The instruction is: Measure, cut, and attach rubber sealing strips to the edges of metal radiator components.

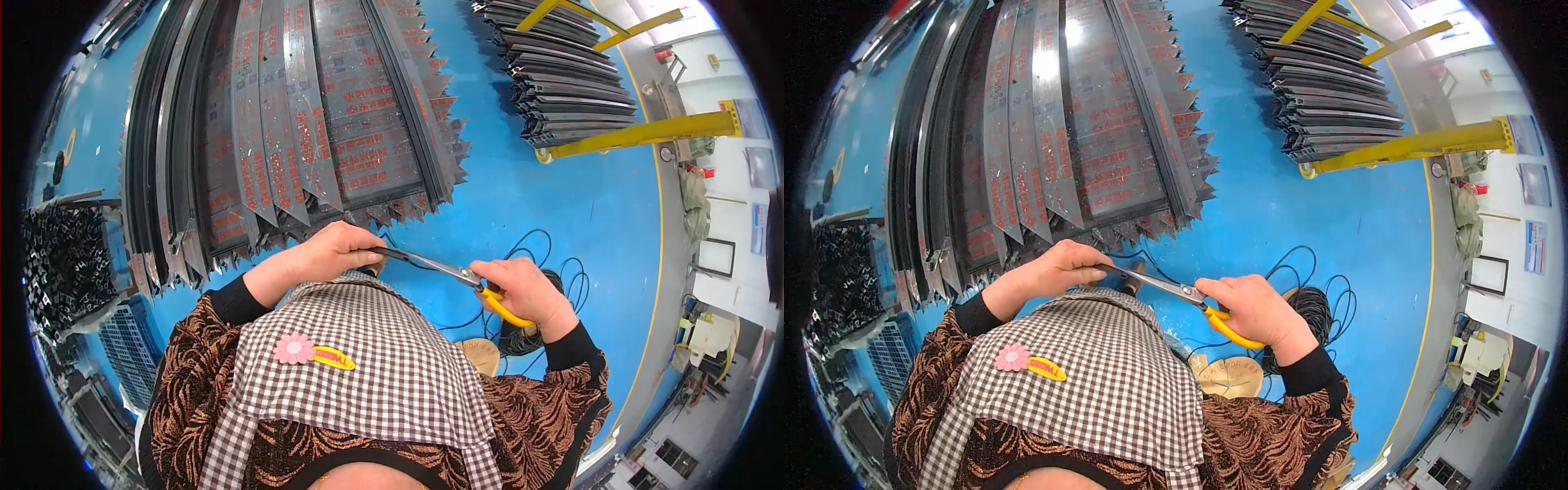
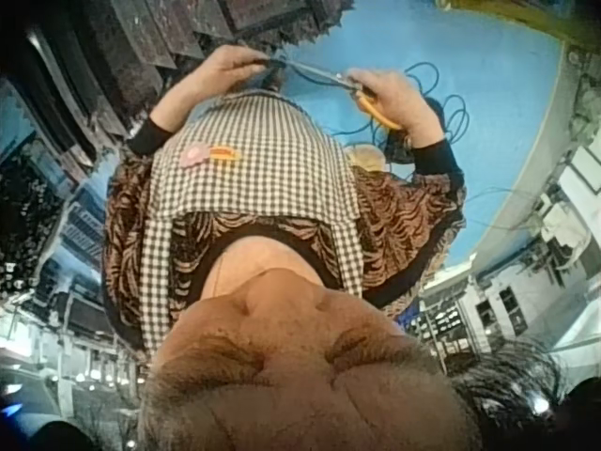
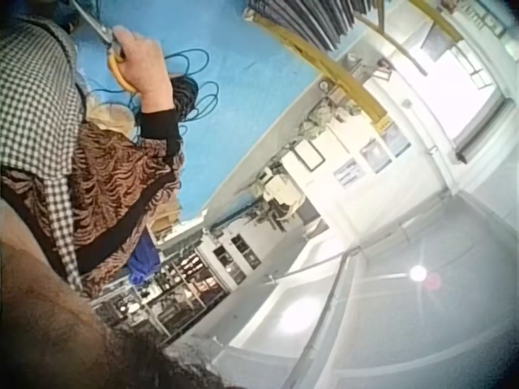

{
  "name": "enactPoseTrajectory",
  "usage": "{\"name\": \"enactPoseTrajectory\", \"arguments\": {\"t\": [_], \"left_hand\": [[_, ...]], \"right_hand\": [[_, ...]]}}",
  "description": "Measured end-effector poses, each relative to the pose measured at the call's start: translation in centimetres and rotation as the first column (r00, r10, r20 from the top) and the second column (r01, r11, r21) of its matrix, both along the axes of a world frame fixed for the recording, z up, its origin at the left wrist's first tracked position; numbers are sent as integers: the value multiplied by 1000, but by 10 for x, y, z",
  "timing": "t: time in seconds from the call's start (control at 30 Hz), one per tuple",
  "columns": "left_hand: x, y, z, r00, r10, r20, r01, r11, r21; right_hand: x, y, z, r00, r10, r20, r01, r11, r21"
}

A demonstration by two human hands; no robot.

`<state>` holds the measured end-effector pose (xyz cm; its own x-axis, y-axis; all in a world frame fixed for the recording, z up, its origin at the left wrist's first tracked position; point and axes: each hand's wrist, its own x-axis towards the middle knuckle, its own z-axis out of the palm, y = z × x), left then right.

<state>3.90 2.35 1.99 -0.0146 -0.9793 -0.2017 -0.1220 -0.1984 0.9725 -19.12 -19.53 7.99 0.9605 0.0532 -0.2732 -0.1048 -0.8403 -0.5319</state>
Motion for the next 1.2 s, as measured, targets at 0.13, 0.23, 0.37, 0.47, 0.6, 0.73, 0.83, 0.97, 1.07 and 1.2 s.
{"name": "enactPoseTrajectory", "arguments": {"t": [0.13, 0.23, 0.37, 0.47, 0.6, 0.73, 0.83, 0.97, 1.07, 1.2], "left_hand": [[5, -2, -6, 1000, 5, -19, -4, 999, 37], [8, 2, -12, 1000, 12, -9, -12, 997, 77], [1, 16, -19, 960, 134, -248, -84, 976, 202], [-3, 28, -23, 930, 218, -295, -162, 966, 203], [-2, 49, -21, 863, 311, -397, -242, 946, 216], [0, 66, -19, 756, 386, -529, -290, 921, 259], [3, 68, -23, 707, 505, -496, -464, 859, 214], [26, 70, -33, 584, 621, -523, -629, 753, 192], [44, 63, -46, 487, 677, -551, -712, 674, 198], [70, 53, -73, 774, 577, 260, -560, 816, -144]], "right_hand": [[15, -10, -18, 995, -77, -59, 83, 992, 100], [46, -12, -48, 981, -185, -51, 190, 973, 129], [125, 6, -119, 916, -385, 116, 378, 923, 75], [186, 1, -166, 900, -395, 185, 408, 913, -33], [233, 2, -204, 877, -465, 120, 479, 864, -155], [250, 11, -219, 782, -611, 125, 618, 732, -286], [236, 36, -208, 761, -476, 441, 603, 770, -210], [181, 101, -164, 906, -400, 142, 133, 585, 800], [147, 147, -129, 926, -311, -213, 332, 407, 851], [186, 125, -144, 683, -716, 144, 536, 626, 566]]}}
